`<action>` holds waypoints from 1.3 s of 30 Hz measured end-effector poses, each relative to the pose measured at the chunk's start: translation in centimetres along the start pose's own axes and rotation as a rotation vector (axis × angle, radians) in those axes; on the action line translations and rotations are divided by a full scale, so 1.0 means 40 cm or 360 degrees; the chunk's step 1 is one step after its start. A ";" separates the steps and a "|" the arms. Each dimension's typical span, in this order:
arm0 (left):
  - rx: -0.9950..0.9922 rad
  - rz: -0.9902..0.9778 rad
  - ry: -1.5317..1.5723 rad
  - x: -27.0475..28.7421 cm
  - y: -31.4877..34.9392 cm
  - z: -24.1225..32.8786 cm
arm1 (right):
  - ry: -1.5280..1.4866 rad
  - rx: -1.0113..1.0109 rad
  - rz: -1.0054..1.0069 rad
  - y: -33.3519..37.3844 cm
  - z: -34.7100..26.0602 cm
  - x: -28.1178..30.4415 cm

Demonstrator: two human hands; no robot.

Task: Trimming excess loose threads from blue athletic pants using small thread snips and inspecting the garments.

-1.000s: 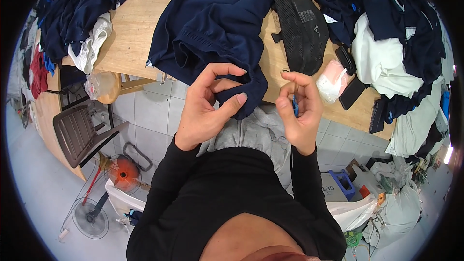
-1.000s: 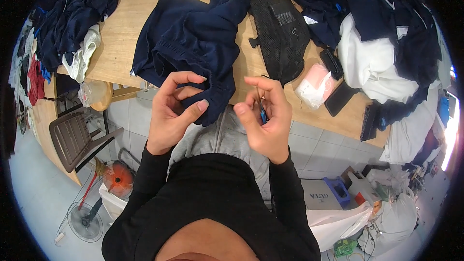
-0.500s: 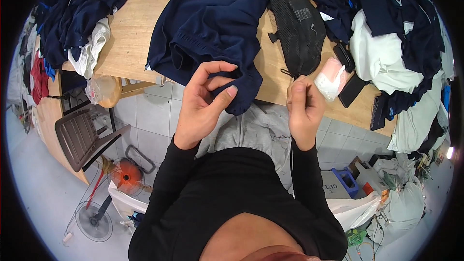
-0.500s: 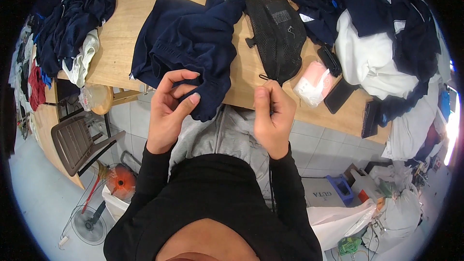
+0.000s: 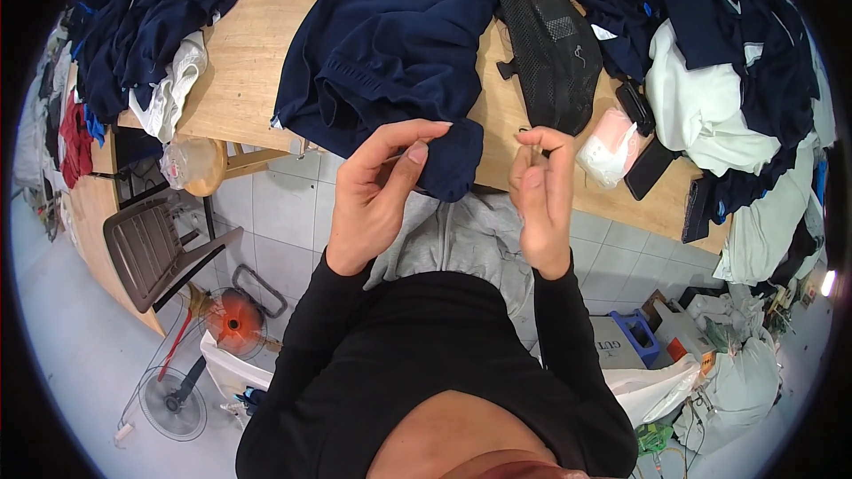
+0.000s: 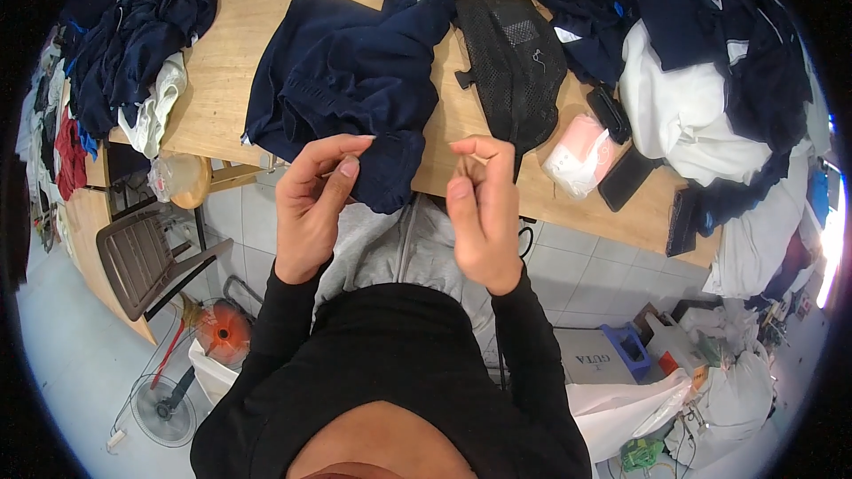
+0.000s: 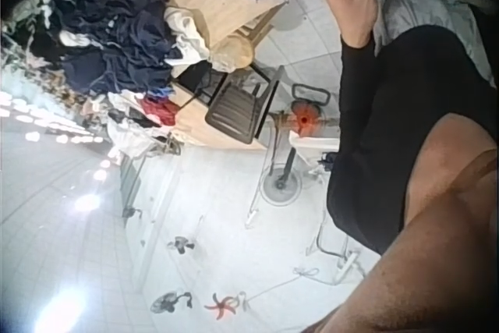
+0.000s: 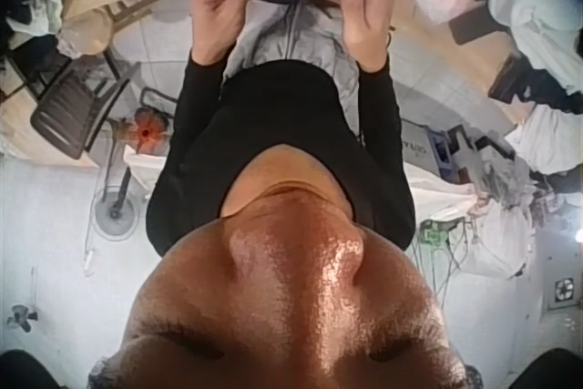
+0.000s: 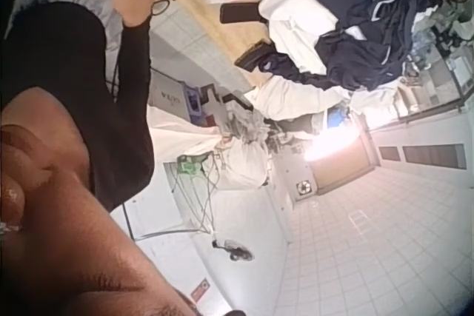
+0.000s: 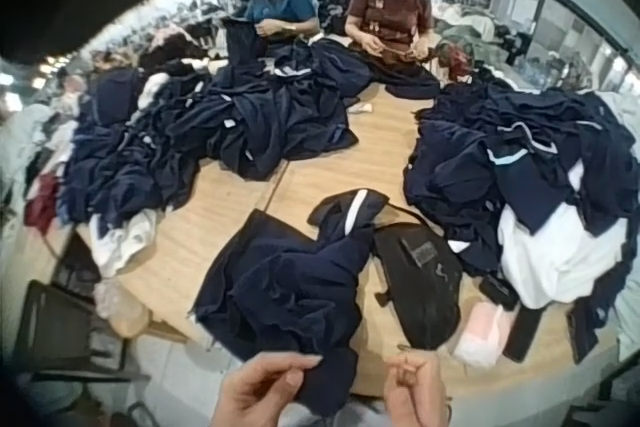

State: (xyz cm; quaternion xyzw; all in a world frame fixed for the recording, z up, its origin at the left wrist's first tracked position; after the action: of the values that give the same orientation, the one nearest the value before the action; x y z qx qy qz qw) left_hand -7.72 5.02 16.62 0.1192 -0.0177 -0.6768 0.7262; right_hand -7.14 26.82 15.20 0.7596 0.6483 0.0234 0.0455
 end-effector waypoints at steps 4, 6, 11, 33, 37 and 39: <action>-0.0304 -0.0141 -0.0279 0.010 -0.008 0.011 | 0.0145 0.0234 -0.0172 0.021 -0.024 -0.024; -0.0246 -0.0109 -0.0212 0.012 -0.003 0.008 | 0.0497 0.0521 -0.0187 0.017 -0.059 -0.049; -0.0239 -0.0128 -0.0157 0.008 -0.005 -0.016 | 0.0655 0.0842 0.0043 0.022 -0.047 -0.071; -0.0438 0.0062 -0.0364 -0.035 0.019 -0.010 | 0.0550 0.0634 -0.0042 0.089 -0.059 -0.050; -0.0398 -0.0026 -0.0195 -0.015 0.013 -0.039 | 0.0463 0.0274 -0.0053 0.073 -0.044 0.000; -0.0266 -0.0078 0.0134 -0.016 0.016 -0.048 | 0.0515 0.0349 -0.0062 0.075 -0.031 0.004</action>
State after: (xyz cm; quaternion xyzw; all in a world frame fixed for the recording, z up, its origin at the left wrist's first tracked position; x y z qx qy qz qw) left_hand -6.80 5.97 14.99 0.0868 0.0724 -0.6880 0.7169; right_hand -4.30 26.56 16.73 0.7338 0.6603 0.0737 -0.1418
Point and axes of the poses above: each hand's wrist, its own y-axis away from the middle knuckle, its own x-axis out of the back of the hand, z = x × y, the point moved 3 cm from there along -y, towards the middle knuckle, and after that the axes turned 8 degrees about z, right-handed, at the moved point
